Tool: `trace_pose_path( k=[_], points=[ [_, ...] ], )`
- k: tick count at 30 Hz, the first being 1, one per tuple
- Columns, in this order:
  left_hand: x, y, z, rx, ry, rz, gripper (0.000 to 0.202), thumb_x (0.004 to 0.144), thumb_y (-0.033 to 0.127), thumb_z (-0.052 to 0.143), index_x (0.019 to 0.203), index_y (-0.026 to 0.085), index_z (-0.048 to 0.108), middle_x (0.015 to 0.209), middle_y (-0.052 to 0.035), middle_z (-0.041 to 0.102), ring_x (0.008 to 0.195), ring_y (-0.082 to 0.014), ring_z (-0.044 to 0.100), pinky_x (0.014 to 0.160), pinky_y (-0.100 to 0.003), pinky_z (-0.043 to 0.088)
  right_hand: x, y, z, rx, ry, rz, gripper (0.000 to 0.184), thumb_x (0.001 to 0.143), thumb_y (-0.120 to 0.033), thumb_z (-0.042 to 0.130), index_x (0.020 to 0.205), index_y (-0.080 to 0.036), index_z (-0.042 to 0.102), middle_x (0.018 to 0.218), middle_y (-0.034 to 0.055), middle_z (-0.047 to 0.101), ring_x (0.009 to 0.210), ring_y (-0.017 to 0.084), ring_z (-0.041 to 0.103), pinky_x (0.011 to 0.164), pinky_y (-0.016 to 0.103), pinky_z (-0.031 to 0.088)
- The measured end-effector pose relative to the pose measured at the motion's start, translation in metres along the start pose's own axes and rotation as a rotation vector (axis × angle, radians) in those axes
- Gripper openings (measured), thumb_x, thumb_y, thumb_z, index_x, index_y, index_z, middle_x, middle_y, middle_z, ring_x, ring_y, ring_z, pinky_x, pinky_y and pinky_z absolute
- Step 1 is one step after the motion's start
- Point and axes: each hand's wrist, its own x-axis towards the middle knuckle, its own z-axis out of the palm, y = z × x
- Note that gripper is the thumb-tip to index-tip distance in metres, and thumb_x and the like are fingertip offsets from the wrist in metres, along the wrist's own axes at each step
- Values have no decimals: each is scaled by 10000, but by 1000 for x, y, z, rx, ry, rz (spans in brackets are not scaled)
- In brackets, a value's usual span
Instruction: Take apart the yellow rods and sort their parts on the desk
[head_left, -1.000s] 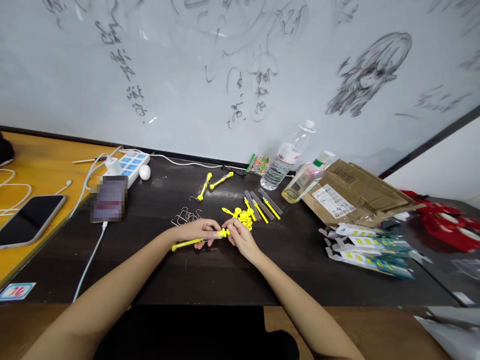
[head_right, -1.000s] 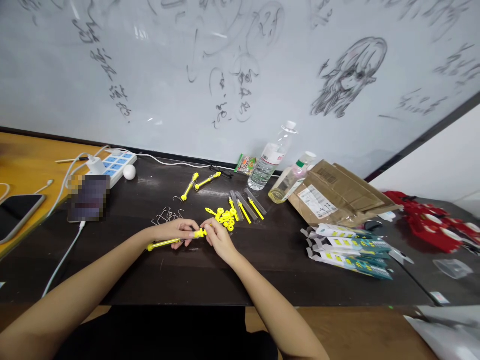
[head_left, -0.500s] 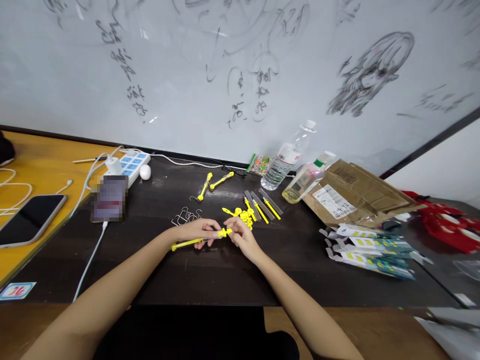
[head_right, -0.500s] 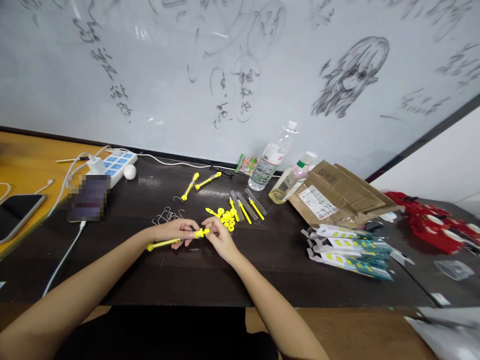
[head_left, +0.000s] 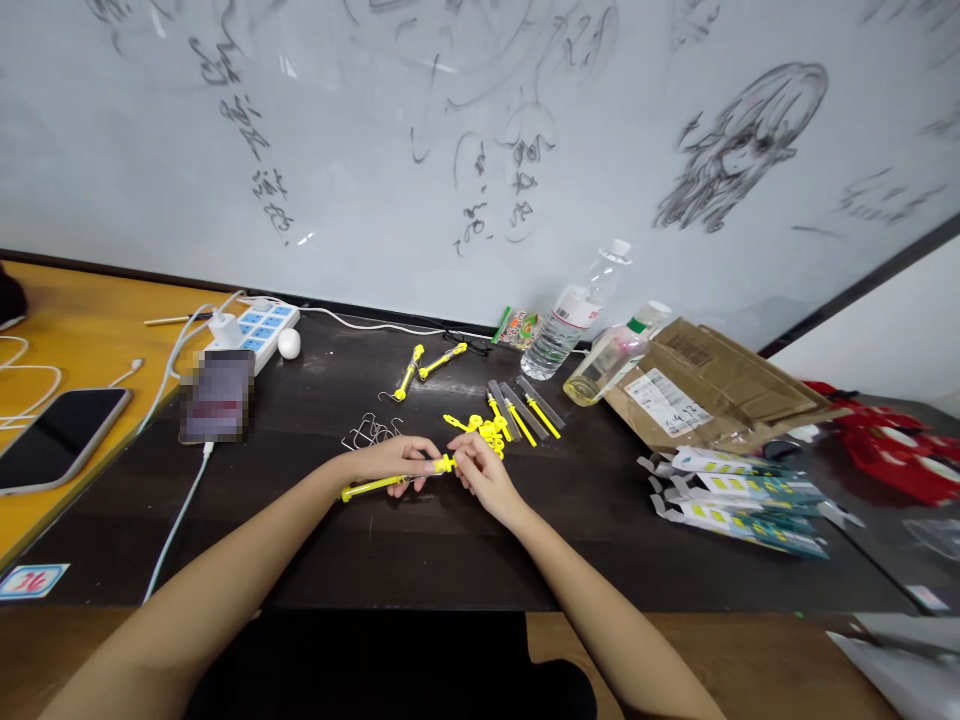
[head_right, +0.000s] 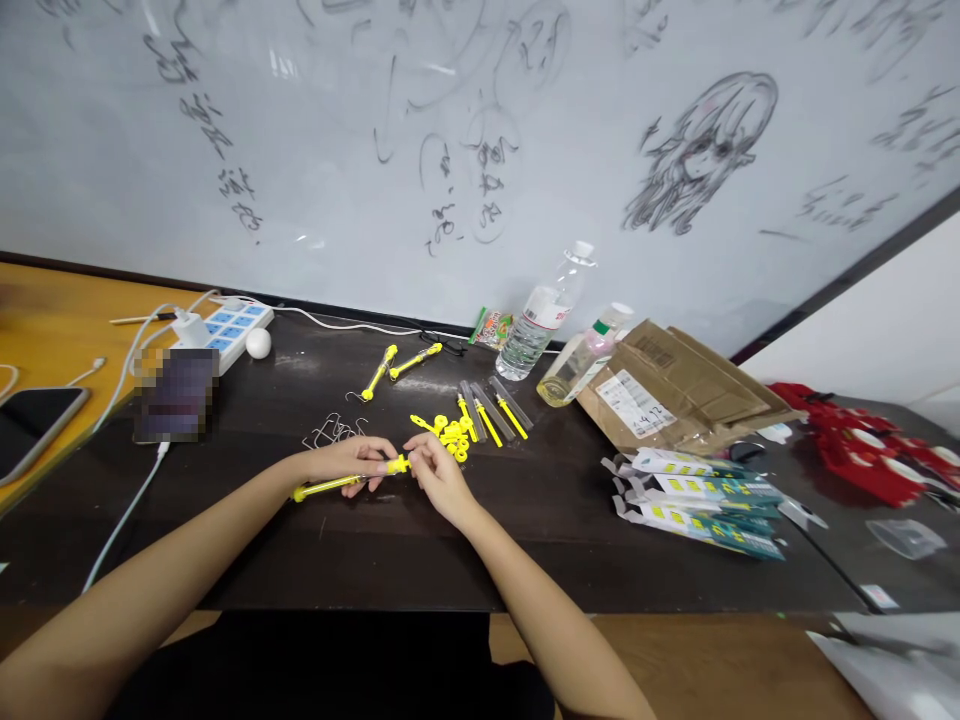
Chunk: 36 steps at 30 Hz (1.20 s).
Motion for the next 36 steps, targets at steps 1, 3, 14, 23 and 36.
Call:
trace_pose_path(
  k=[1,3,14,23,36],
  points=[
    [0,0,0,0,1,-2,461,796,520,609,1095,181,519,653,27,611,398,-66,524,391,-173,423,0,0,0,3,2,-12,206,889,-380,460,991,-203,485,641,-49,440,482,71,401,405,178,294],
    [0,0,0,1,3,-4,456,797,515,612,1094,182,517,650,28,610,399,-67,523,392,-174,427,-1,0,-1,15,4,-41,180,874,-331,474,1004,-208,487,678,-41,434,511,75,412,420,183,308],
    [0,1,0,1,3,-3,460,797,515,609,1093,175,518,650,27,607,398,-66,524,393,-171,422,2,2,-2,-44,124,-90,133,829,-236,478,959,-211,468,778,-10,462,587,94,433,509,215,355],
    [1,0,1,9,23,-6,453,801,531,594,1082,181,526,662,21,613,399,-67,519,391,-179,423,20,7,-27,-675,314,-249,38,859,-240,520,881,-209,522,852,43,563,759,181,508,720,318,410],
    [0,1,3,4,49,10,472,821,551,550,1094,167,511,676,10,610,400,-74,513,374,-182,411,30,8,-25,-1060,145,-293,135,871,-154,483,917,-200,602,901,88,564,872,239,486,778,354,388]
  ],
)
